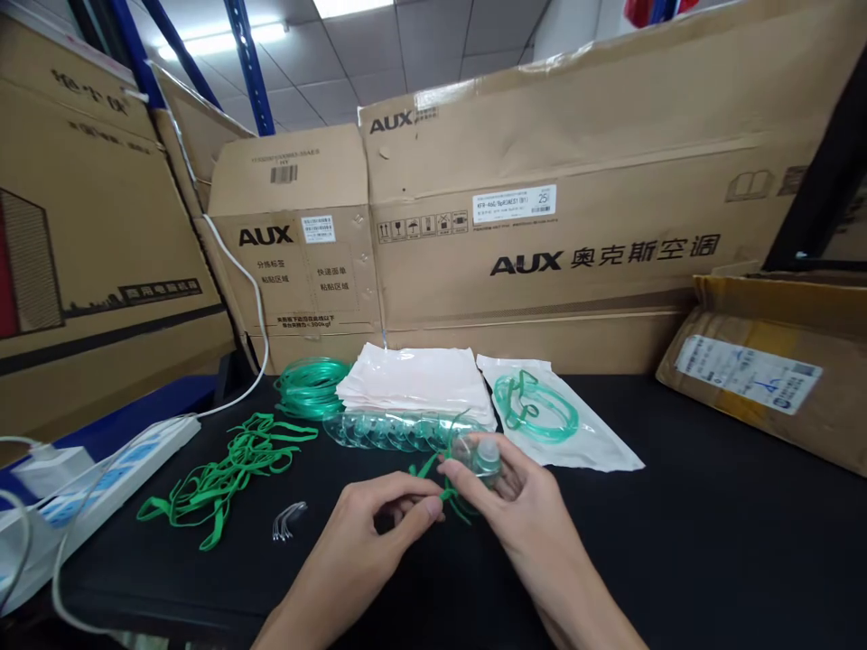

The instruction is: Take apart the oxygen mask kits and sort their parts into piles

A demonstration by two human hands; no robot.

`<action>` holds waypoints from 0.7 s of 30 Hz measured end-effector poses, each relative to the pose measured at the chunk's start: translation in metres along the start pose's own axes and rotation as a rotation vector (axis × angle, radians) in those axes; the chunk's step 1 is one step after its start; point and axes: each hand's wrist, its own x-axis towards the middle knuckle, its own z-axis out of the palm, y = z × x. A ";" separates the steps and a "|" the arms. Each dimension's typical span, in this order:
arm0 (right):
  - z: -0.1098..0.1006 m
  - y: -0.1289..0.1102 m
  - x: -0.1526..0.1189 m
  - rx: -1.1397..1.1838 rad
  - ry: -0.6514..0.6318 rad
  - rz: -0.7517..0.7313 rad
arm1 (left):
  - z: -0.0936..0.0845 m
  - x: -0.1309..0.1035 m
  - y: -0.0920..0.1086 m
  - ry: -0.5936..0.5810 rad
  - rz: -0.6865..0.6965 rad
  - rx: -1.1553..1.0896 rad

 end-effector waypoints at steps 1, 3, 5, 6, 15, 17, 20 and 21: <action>-0.007 -0.001 0.003 -0.034 0.024 -0.019 | -0.001 0.000 0.000 0.000 -0.002 0.047; -0.023 -0.005 0.009 -0.135 0.037 -0.057 | -0.006 0.000 -0.001 -0.004 -0.008 0.134; -0.038 -0.010 0.014 -0.244 0.017 -0.077 | -0.014 0.001 -0.003 -0.003 -0.008 0.217; -0.044 -0.012 0.015 -0.289 0.002 -0.078 | -0.018 0.001 -0.003 0.002 0.001 0.264; -0.042 -0.012 0.015 -0.575 -0.023 -0.203 | -0.073 0.002 -0.008 -0.034 0.076 0.469; -0.040 -0.010 0.015 -0.629 -0.048 -0.200 | -0.098 0.012 -0.012 0.050 0.093 0.578; -0.037 -0.007 0.015 -0.619 -0.122 -0.186 | -0.139 0.038 -0.022 0.239 0.066 0.843; -0.036 -0.007 0.015 -0.619 -0.143 -0.184 | -0.151 0.049 -0.027 0.261 0.047 0.888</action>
